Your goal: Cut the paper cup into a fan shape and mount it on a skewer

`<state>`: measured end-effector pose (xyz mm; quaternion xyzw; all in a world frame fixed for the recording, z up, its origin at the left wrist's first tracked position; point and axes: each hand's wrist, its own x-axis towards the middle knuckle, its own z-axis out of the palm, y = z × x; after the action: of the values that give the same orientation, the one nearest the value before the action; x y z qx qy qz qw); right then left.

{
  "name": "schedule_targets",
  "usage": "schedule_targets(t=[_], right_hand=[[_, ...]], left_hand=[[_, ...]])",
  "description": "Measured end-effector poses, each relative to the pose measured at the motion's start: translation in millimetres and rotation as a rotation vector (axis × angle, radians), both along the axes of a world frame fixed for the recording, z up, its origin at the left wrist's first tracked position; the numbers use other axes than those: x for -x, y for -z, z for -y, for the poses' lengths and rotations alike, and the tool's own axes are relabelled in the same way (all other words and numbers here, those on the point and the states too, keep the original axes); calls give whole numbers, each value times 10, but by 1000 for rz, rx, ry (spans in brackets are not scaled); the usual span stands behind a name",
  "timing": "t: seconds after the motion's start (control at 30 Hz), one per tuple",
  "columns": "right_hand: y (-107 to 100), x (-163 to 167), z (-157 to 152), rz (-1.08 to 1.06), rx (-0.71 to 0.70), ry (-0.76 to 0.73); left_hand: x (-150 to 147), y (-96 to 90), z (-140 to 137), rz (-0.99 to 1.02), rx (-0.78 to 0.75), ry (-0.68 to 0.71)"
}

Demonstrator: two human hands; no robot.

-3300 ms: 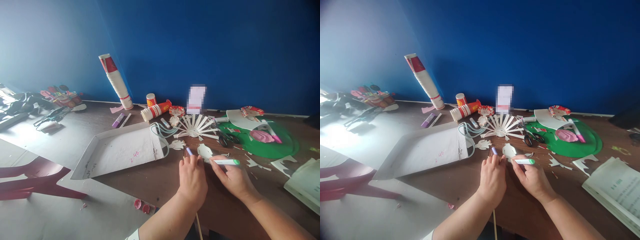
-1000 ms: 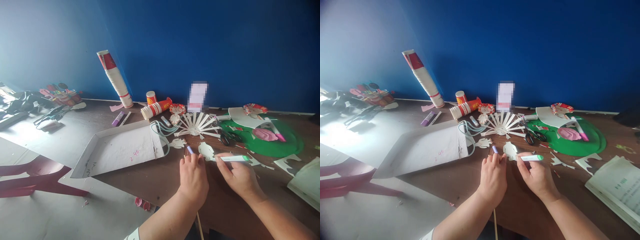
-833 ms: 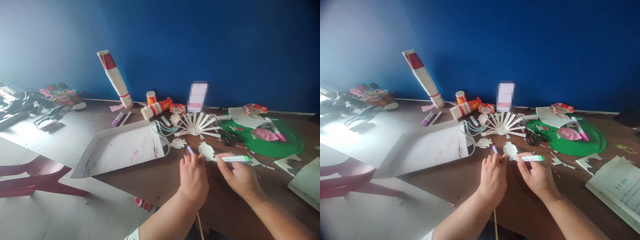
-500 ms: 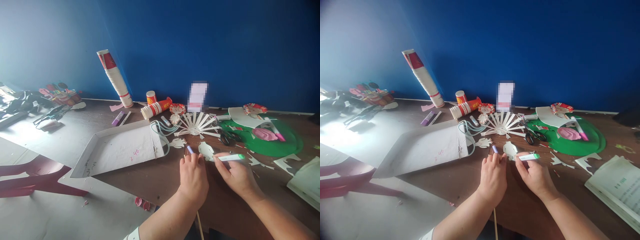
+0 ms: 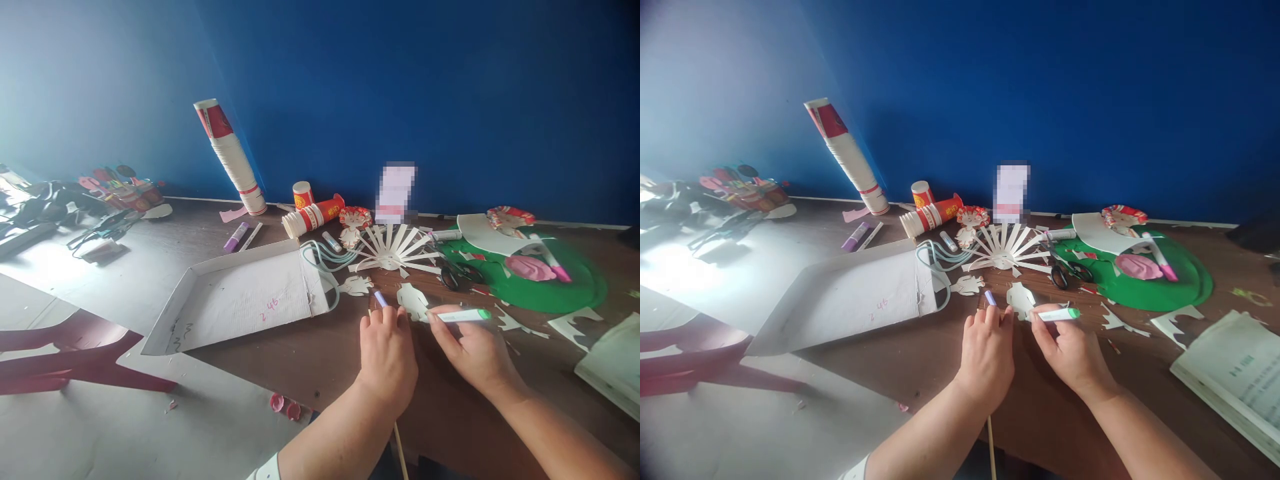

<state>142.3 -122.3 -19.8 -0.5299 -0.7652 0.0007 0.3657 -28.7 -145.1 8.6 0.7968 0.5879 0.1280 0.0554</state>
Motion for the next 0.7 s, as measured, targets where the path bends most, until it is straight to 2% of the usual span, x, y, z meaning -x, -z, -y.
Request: schedule_targets(t=[0.23,0.47,0.7], right_hand=[[-27,15,-3,13,-5,-35],[14,-1,1,2,7,15],[-15,10,-1,-8,-4,-39]], left_hand=[[-6,33,-1,0,-11,-7],[-3,51,7,16,-29,-9],[-7,44,11,36,1,-12]])
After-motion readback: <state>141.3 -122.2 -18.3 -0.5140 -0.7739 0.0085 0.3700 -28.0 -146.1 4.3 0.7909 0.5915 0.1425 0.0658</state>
